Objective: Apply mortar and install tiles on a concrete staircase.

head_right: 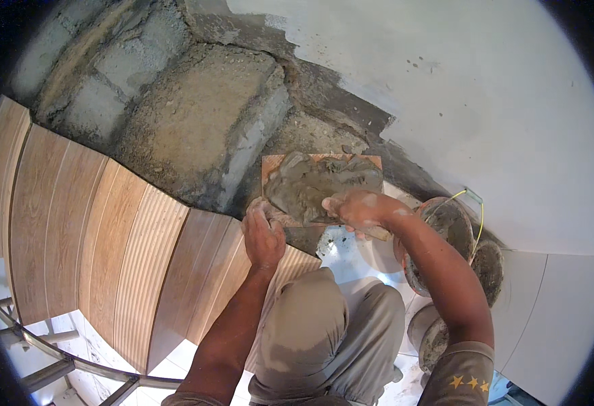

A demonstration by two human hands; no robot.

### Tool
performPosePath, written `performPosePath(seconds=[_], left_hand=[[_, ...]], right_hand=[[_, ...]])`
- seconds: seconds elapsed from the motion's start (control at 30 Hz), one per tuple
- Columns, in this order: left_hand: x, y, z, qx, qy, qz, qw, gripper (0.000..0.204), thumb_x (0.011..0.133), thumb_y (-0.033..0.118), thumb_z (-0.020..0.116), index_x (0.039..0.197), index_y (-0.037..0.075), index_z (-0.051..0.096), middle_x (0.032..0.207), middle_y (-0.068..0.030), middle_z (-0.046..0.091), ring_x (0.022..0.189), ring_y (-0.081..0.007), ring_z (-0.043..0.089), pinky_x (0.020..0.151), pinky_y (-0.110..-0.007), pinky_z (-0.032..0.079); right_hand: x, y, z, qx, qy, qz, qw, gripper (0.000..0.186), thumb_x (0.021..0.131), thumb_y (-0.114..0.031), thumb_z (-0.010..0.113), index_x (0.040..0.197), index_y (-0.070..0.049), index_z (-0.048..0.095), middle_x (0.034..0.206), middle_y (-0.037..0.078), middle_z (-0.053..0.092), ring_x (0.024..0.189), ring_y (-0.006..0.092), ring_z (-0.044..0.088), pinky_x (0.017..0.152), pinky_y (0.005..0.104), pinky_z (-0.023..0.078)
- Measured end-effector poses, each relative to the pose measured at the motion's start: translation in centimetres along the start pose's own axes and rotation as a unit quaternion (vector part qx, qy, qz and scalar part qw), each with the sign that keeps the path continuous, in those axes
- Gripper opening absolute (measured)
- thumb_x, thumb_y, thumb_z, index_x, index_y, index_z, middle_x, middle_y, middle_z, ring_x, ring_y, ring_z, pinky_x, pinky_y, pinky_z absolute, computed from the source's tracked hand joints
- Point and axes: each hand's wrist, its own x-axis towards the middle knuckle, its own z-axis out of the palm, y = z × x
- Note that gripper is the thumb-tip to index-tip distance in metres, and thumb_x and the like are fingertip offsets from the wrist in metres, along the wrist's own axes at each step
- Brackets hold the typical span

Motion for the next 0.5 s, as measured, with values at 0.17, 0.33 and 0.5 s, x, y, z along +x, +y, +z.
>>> performPosePath(seconds=[0.17,0.33,0.5], left_hand=[[0.1,-0.1,0.1,-0.032,0.018,0.020,0.999,0.052,0.082,0.008,0.062,0.131,-0.002,0.050,0.133,-0.0239,0.053,0.127,-0.0442,0.048,0.111,-0.052,0.036],[-0.1,-1.1,0.0,-0.009,0.011,0.017,1.000,0.059,0.081,0.011,0.069,0.134,0.000,0.047,0.142,-0.0205,0.048,0.129,-0.0425,0.047,0.112,-0.051,0.036],[0.3,0.0,-0.1,-0.025,0.022,0.041,0.999,0.053,0.081,0.008,0.063,0.132,-0.002,0.051,0.133,-0.0226,0.055,0.129,-0.0419,0.049,0.112,-0.050,0.035]], right_hand=[[-0.5,2.8,0.4,-0.214,0.100,-0.033,0.971,0.051,0.107,-0.047,0.041,0.107,-0.002,0.065,0.081,0.021,0.067,0.075,0.0357,0.067,0.073,0.0490,0.052],[-4.4,3.2,1.4,-0.271,0.213,-0.001,0.939,0.050,0.107,-0.045,0.041,0.109,-0.002,0.066,0.089,0.029,0.069,0.093,0.0444,0.069,0.084,0.0556,0.052],[-6.6,5.0,4.2,-0.224,0.240,0.053,0.943,0.047,0.105,-0.046,0.045,0.120,-0.006,0.065,0.094,0.025,0.071,0.092,0.0465,0.068,0.082,0.0558,0.052]])
